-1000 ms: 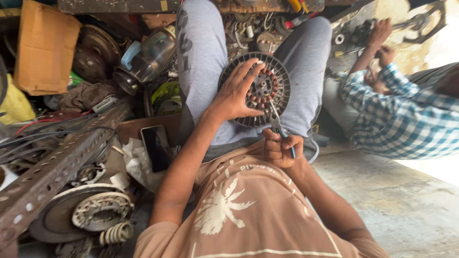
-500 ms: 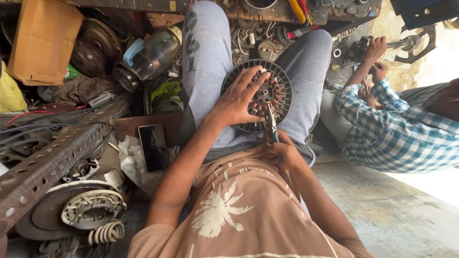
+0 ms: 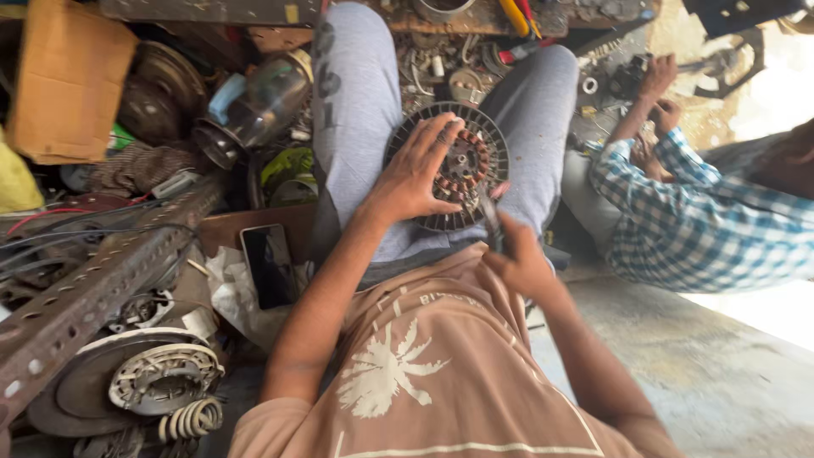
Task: The person sits on the floor and uses pliers to pull copper wire coils out of a motor stator held on their lap. They systematically remove the coils one by one, then switch to a different tool to continue the extraction process.
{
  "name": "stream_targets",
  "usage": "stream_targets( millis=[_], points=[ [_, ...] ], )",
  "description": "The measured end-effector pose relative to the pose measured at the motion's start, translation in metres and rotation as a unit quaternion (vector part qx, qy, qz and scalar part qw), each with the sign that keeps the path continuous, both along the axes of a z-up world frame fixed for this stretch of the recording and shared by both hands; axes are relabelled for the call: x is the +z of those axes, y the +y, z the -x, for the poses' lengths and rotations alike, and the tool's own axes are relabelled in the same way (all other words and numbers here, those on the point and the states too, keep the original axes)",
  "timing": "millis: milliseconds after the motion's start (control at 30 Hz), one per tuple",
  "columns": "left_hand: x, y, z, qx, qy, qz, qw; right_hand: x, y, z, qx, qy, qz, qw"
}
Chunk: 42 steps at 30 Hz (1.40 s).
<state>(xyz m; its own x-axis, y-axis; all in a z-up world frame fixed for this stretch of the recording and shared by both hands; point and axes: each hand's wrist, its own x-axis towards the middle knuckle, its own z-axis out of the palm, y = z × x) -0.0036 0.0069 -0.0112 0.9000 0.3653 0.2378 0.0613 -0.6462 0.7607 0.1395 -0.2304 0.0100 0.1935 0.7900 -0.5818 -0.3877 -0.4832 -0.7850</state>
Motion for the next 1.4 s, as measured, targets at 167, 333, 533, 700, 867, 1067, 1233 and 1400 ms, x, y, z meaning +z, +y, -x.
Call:
stream_targets(
  millis=[167,333,533,700,867,1067,1233,1400],
  points=[
    [0.001,0.004,0.002,-0.004,-0.020,-0.004,1.000,0.002,0.056,-0.058,0.050,0.345,-0.137,0.927],
    [0.005,0.001,-0.001,0.003,-0.005,0.003,1.000,-0.007,0.179,-0.096,0.003,0.464,-0.130,0.876],
    [0.014,0.006,-0.001,0.017,0.024,0.018,0.999,-0.001,0.249,-0.106,0.020,0.508,-0.165,0.845],
    [0.011,0.004,0.001,0.012,0.004,0.017,1.000,0.008,0.182,-0.093,-0.044,0.474,-0.143,0.868],
    [0.011,0.006,0.000,0.010,-0.012,0.012,1.000,0.028,0.062,-0.055,-0.037,0.462,-0.139,0.875],
    [0.009,-0.003,-0.002,0.035,-0.011,0.005,0.999,0.025,-0.014,-0.013,-0.014,0.464,-0.031,0.885],
    [0.019,-0.003,-0.001,0.032,0.022,0.016,0.999,0.015,-0.016,0.007,-0.012,0.472,-0.020,0.881],
    [0.016,0.004,0.003,0.009,0.012,0.027,1.000,0.011,-0.013,0.015,0.002,0.457,-0.014,0.889]
  ],
)
